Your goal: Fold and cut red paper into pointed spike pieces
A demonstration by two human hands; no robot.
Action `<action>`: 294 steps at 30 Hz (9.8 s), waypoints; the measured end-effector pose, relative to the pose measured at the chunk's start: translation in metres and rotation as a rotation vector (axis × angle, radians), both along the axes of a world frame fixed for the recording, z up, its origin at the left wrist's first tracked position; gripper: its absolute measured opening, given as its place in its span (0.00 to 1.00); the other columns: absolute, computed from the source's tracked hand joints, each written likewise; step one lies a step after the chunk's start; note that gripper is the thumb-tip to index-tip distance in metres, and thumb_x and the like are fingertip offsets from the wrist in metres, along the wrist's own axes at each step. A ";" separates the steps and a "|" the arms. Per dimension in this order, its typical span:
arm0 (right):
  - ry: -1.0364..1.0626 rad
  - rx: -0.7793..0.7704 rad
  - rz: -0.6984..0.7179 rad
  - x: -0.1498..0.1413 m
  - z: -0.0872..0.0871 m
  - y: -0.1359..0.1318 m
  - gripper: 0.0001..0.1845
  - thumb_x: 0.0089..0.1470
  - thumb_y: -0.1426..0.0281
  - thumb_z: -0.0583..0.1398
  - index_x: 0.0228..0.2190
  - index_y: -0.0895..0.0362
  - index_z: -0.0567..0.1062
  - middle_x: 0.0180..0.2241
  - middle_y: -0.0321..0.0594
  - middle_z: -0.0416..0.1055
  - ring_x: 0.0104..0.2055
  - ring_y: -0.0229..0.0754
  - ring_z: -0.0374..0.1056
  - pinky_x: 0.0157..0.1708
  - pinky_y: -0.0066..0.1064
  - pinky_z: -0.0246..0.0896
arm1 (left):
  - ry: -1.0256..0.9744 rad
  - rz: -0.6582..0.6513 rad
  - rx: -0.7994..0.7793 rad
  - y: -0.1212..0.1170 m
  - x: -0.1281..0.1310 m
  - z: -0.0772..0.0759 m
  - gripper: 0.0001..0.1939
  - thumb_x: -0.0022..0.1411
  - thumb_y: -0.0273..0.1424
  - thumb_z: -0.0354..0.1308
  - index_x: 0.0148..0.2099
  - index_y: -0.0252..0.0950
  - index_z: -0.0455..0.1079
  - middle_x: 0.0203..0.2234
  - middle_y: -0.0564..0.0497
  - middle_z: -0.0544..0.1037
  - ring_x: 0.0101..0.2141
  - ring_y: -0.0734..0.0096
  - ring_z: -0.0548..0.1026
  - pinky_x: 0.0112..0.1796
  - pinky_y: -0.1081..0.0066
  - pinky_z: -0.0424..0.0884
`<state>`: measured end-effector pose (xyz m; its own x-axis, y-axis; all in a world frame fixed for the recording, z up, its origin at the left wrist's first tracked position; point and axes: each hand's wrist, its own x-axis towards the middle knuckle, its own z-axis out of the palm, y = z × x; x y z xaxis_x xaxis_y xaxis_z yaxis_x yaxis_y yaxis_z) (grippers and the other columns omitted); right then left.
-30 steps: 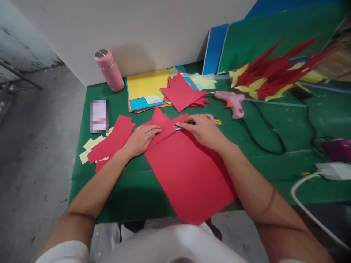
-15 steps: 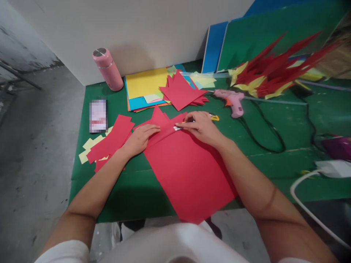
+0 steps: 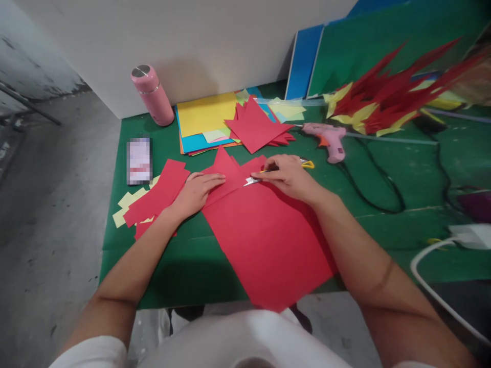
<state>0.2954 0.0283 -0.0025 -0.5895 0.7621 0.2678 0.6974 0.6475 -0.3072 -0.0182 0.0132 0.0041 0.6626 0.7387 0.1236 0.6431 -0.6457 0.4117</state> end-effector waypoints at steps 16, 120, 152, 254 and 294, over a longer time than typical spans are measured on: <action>0.103 -0.108 0.011 -0.024 0.006 -0.003 0.14 0.65 0.61 0.54 0.37 0.48 0.79 0.39 0.43 0.73 0.43 0.48 0.67 0.43 0.41 0.51 | -0.007 -0.011 0.019 0.000 0.001 -0.001 0.27 0.64 0.17 0.42 0.59 0.38 0.69 0.58 0.45 0.73 0.58 0.63 0.71 0.52 0.60 0.69; 0.137 -0.050 0.157 -0.076 0.005 -0.026 0.14 0.66 0.65 0.54 0.35 0.52 0.80 0.35 0.42 0.70 0.39 0.44 0.63 0.37 0.37 0.47 | -0.082 -0.072 0.011 0.010 -0.005 -0.007 0.22 0.72 0.27 0.41 0.56 0.43 0.73 0.57 0.48 0.75 0.57 0.63 0.73 0.54 0.57 0.69; 0.020 0.133 -0.414 -0.011 -0.006 -0.004 0.14 0.62 0.64 0.53 0.43 0.51 0.76 0.38 0.48 0.71 0.41 0.55 0.64 0.37 0.45 0.53 | -0.060 0.061 0.033 -0.006 0.001 0.002 0.34 0.61 0.44 0.62 0.66 0.43 0.58 0.62 0.40 0.63 0.62 0.49 0.61 0.61 0.47 0.59; 0.715 -0.074 -0.099 -0.039 0.019 -0.023 0.11 0.63 0.60 0.55 0.35 0.51 0.76 0.43 0.44 0.78 0.48 0.49 0.74 0.53 0.48 0.66 | -0.399 0.218 -0.188 -0.044 0.048 0.009 0.48 0.61 0.49 0.59 0.71 0.39 0.36 0.67 0.33 0.50 0.65 0.46 0.56 0.59 0.49 0.62; -0.059 0.135 -0.877 0.028 0.000 -0.005 0.17 0.49 0.68 0.59 0.43 0.58 0.71 0.39 0.54 0.71 0.39 0.55 0.67 0.32 0.44 0.64 | -1.116 0.542 -0.769 -0.032 0.053 -0.010 0.31 0.64 0.37 0.53 0.66 0.41 0.48 0.48 0.41 0.76 0.33 0.63 0.80 0.35 0.60 0.77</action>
